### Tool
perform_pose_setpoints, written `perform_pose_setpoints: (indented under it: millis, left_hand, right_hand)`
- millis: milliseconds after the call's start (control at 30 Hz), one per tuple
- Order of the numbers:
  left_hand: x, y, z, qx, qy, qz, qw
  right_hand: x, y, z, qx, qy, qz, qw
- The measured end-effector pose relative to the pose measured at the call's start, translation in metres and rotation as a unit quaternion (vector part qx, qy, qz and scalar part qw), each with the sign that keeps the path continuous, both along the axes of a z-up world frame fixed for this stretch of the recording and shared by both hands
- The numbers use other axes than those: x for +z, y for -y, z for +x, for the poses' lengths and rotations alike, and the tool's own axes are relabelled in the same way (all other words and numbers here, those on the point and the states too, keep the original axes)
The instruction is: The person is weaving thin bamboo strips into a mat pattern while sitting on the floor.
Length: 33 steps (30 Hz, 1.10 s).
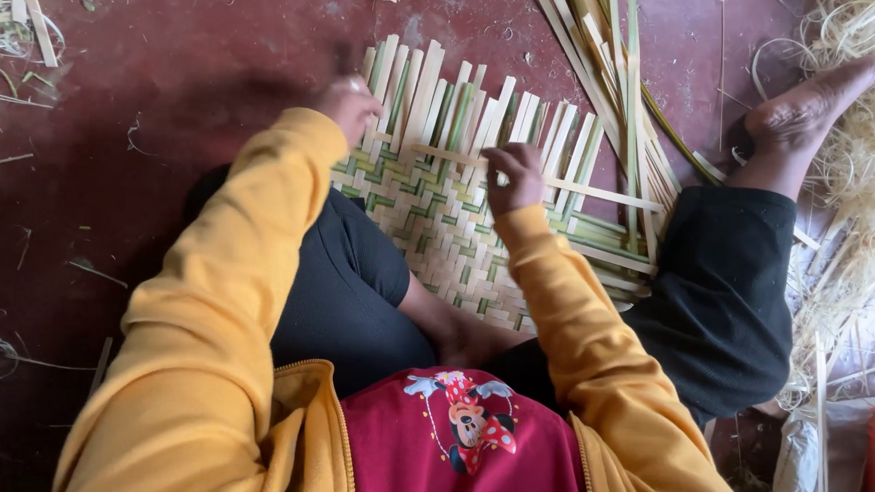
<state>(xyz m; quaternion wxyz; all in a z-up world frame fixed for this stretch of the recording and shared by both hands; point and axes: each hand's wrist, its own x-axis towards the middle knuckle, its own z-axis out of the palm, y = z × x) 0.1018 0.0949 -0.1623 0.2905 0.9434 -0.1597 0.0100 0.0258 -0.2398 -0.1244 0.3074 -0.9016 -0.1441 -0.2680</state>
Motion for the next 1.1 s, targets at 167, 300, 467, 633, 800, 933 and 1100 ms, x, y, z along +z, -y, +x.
perform_pose_setpoints:
  millis: [167, 300, 467, 633, 800, 933, 1100]
  left_hand:
    - [0.025, 0.025, -0.005, -0.012, -0.211, 0.219, 0.953]
    - [0.030, 0.026, -0.002, -0.023, -0.235, 0.182, 0.955]
    - [0.061, 0.006, 0.007, 0.125, -0.317, 0.032, 0.940]
    - [-0.011, -0.036, 0.016, 0.054, -0.288, 0.142, 0.946]
    - [-0.009, -0.048, 0.022, 0.029, -0.318, 0.051, 0.946]
    - [-0.005, -0.050, 0.020, 0.045, -0.295, 0.059, 0.953]
    - [-0.001, -0.043, 0.018, 0.111, -0.286, 0.091, 0.948]
  right_hand:
    - [-0.003, -0.078, 0.014, 0.117, -0.071, 0.004, 0.991]
    - [-0.010, -0.094, 0.017, 0.083, -0.130, -0.059, 0.986]
    - [-0.008, -0.082, 0.022, 0.090, -0.117, -0.078, 0.986]
    - [-0.011, -0.083, 0.026, 0.114, -0.029, -0.162, 0.980]
    - [-0.022, -0.080, 0.032, 0.106, -0.042, -0.162, 0.980]
    - [-0.031, -0.082, 0.035, 0.085, -0.127, -0.157, 0.976]
    - [-0.038, -0.080, 0.043, 0.076, -0.175, -0.112, 0.975]
